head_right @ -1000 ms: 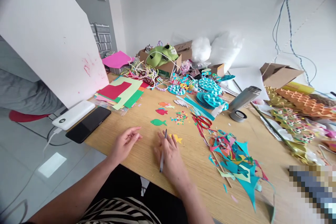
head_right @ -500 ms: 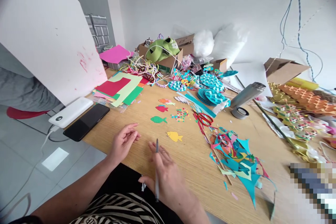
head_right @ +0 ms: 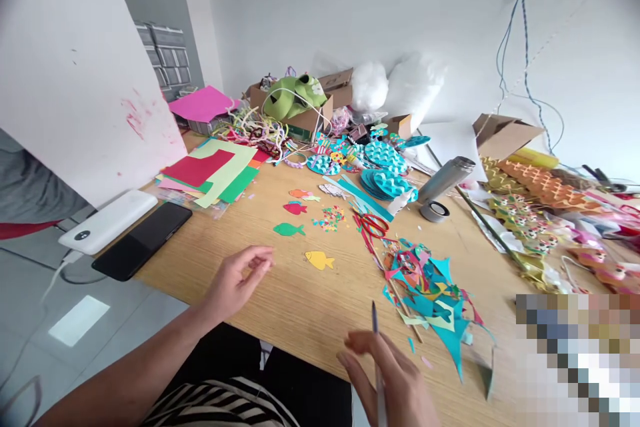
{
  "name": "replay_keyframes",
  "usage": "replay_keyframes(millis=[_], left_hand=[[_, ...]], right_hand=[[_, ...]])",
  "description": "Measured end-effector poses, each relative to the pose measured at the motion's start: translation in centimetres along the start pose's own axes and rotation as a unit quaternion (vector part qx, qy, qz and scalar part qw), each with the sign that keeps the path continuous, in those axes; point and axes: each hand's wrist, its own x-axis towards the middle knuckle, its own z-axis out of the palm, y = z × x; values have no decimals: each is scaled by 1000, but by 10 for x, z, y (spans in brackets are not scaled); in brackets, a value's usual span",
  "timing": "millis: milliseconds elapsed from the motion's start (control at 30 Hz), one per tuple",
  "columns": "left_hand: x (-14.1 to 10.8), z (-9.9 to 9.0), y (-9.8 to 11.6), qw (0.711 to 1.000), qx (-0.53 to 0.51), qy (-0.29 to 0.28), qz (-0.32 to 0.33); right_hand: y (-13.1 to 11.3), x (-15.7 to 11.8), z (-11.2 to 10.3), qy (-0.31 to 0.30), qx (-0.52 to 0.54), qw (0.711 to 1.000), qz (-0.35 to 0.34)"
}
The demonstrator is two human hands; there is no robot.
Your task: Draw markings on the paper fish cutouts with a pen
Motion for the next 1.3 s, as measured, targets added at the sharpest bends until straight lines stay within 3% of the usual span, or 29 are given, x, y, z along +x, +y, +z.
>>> replay_keyframes(millis=[100,233,300,500,733,967,1133,1300], left_hand=[[18,9,13,977,151,-115,99],[42,28,22,880,337,-254,218],[50,38,20,861,363,-269,233],[52,54,6,841,398,-283,232],[47,58,3,843,407,-268,225],[45,60,3,864,382,-255,207],[45,62,1,892,341,-234,181],[55,57,3,934,279,-194,110]], right_hand=[[9,38,21,27,1,1000,0],[29,78,40,9,-4,1000,5],[37,88,45,-2,-17,1000,12],[39,101,50,-23,-58,998,20],[44,110,57,-24,-103,994,8],[48,111,65,12,-76,997,14],[49,109,67,39,-45,998,25],[53,108,69,52,12,997,53]])
